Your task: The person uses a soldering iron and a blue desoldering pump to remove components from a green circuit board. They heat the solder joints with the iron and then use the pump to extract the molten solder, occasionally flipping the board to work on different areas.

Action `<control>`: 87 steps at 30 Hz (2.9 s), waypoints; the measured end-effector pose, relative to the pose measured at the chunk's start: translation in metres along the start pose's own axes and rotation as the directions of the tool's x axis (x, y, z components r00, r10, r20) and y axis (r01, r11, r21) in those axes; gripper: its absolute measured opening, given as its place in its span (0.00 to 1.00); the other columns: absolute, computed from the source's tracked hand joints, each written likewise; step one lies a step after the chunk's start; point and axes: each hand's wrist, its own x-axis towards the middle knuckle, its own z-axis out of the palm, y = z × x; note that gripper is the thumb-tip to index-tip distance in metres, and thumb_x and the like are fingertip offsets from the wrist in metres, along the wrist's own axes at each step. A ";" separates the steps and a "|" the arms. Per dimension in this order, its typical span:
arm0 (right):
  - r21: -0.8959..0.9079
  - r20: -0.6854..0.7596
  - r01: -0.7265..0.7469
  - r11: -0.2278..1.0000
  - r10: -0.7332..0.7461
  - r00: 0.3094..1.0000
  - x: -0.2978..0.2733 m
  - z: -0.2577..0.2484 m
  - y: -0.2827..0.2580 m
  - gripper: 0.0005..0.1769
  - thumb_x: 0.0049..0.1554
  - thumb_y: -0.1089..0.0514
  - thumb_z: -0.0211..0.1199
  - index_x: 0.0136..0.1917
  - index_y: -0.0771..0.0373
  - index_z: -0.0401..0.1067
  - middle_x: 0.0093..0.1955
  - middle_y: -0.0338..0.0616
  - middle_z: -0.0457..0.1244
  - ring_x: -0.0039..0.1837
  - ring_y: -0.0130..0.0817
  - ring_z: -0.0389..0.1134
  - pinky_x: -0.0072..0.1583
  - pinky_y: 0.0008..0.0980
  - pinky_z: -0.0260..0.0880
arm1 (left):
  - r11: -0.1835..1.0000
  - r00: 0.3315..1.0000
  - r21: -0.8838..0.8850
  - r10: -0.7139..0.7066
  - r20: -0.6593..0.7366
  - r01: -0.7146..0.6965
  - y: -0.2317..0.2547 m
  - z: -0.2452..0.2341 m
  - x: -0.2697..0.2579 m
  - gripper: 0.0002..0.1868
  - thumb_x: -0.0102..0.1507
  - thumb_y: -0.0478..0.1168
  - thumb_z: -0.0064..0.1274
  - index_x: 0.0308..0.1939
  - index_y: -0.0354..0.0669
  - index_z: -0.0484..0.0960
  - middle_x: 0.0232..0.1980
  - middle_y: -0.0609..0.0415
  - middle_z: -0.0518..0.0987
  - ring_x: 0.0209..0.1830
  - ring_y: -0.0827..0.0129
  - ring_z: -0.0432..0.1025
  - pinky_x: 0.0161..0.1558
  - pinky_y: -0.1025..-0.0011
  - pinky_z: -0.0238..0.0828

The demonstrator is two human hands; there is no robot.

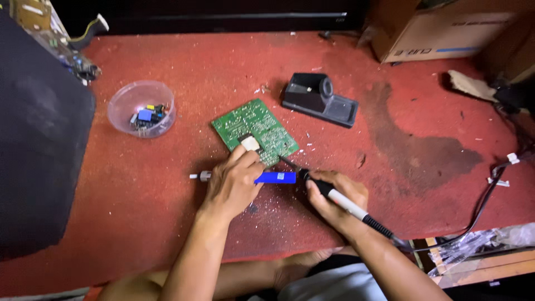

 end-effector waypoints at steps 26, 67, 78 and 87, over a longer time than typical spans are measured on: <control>0.004 0.116 0.182 0.983 -0.181 0.977 0.010 0.000 -0.024 0.09 0.53 0.68 0.71 0.49 0.69 0.82 0.41 0.57 0.74 0.41 0.55 0.78 0.42 0.47 0.79 | 1.000 0.990 -0.006 0.005 0.140 -0.004 -0.002 0.001 -0.003 0.16 0.50 0.36 0.71 0.41 0.46 0.85 0.41 0.59 0.78 0.51 0.66 0.72 0.44 0.70 0.78; -0.006 0.153 0.250 0.968 -0.246 0.957 0.008 0.002 -0.023 0.12 0.54 0.66 0.70 0.52 0.72 0.82 0.34 0.57 0.69 0.35 0.53 0.75 0.37 0.44 0.76 | 0.999 0.996 -0.030 -0.013 0.088 0.016 0.002 -0.005 0.000 0.12 0.53 0.34 0.71 0.38 0.43 0.88 0.39 0.55 0.78 0.49 0.62 0.74 0.39 0.69 0.78; -0.026 0.185 0.279 0.960 -0.269 0.945 0.012 0.002 -0.026 0.11 0.55 0.66 0.69 0.51 0.71 0.81 0.33 0.59 0.68 0.34 0.55 0.74 0.35 0.45 0.75 | 0.999 0.990 -0.038 -0.022 0.138 0.028 0.003 -0.009 0.003 0.12 0.54 0.34 0.70 0.40 0.42 0.88 0.39 0.55 0.79 0.49 0.63 0.73 0.38 0.70 0.77; -0.052 0.185 0.289 0.956 -0.276 0.943 0.005 0.004 -0.018 0.11 0.55 0.64 0.71 0.52 0.68 0.82 0.35 0.55 0.69 0.35 0.50 0.74 0.36 0.41 0.76 | 0.998 0.990 -0.051 -0.013 0.141 0.021 0.002 -0.009 0.002 0.13 0.52 0.33 0.71 0.40 0.41 0.87 0.39 0.55 0.78 0.49 0.62 0.73 0.40 0.68 0.78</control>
